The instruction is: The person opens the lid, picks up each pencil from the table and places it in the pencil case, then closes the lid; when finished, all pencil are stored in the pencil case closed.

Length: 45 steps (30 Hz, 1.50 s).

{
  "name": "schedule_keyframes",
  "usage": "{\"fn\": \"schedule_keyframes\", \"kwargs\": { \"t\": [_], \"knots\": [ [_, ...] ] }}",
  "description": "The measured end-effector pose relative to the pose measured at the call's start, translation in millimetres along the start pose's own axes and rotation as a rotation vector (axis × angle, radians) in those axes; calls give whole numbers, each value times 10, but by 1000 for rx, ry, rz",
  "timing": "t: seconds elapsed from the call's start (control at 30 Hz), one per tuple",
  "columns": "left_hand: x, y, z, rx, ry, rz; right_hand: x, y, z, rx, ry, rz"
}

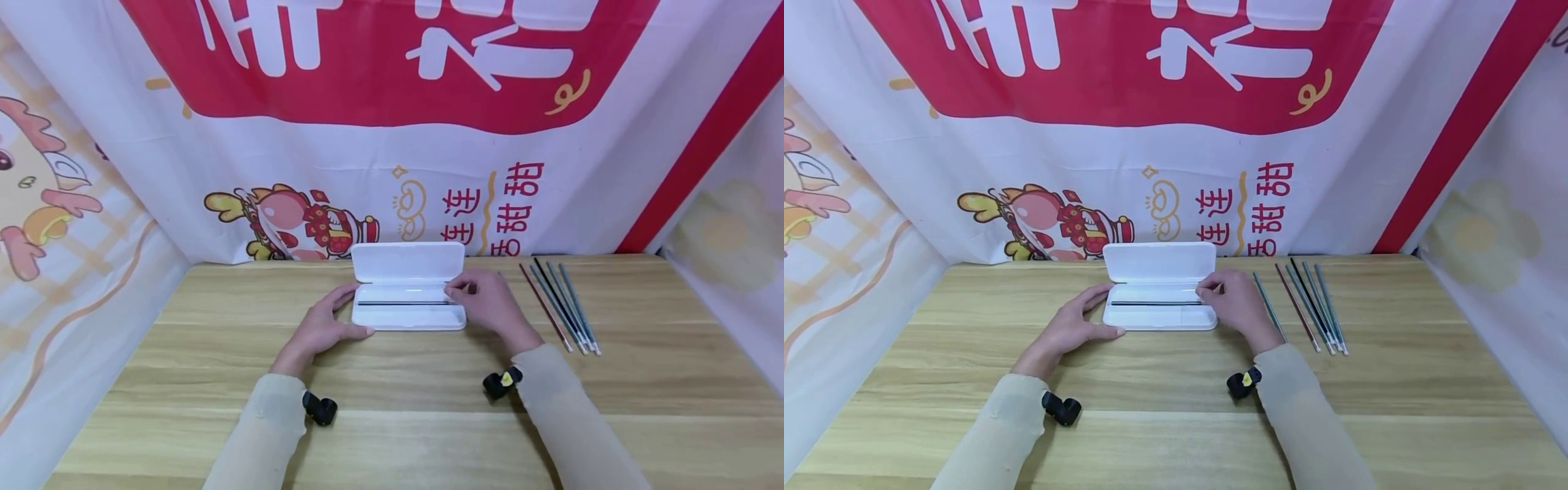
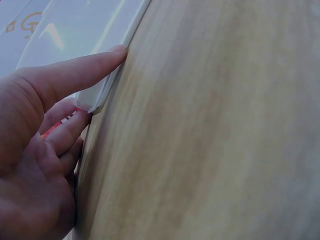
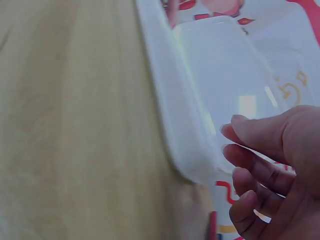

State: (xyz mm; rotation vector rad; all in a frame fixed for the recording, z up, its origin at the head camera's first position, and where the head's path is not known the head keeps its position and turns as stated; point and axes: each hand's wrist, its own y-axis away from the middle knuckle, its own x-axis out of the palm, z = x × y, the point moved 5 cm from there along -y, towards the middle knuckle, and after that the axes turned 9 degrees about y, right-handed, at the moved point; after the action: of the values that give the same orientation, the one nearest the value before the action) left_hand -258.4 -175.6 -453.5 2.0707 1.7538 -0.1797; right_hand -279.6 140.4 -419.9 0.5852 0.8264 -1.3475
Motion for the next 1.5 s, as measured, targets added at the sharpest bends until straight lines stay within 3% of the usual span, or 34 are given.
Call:
{"fn": "schedule_keyframes", "kwargs": {
  "t": [0.27, 0.67, 0.9, 1.13, 1.5],
  "knots": [
    [43, -6, -41, 13, -11, 4, -290, 154, 3, 30, -123, -39],
    [-31, 3, -48, -1, -25, -24, -595, 360, 164, 78, -129, -59],
    [6, -6, -26, -3, -31, 7, -806, 712, -369, 196, -75, -77],
    [23, 1, -23, -10, -20, -8, -944, 992, -975, 315, -46, -75],
    [29, -2, -16, 2, -19, 1, -1072, 1216, -1477, 408, -54, -20]
  ]
}}
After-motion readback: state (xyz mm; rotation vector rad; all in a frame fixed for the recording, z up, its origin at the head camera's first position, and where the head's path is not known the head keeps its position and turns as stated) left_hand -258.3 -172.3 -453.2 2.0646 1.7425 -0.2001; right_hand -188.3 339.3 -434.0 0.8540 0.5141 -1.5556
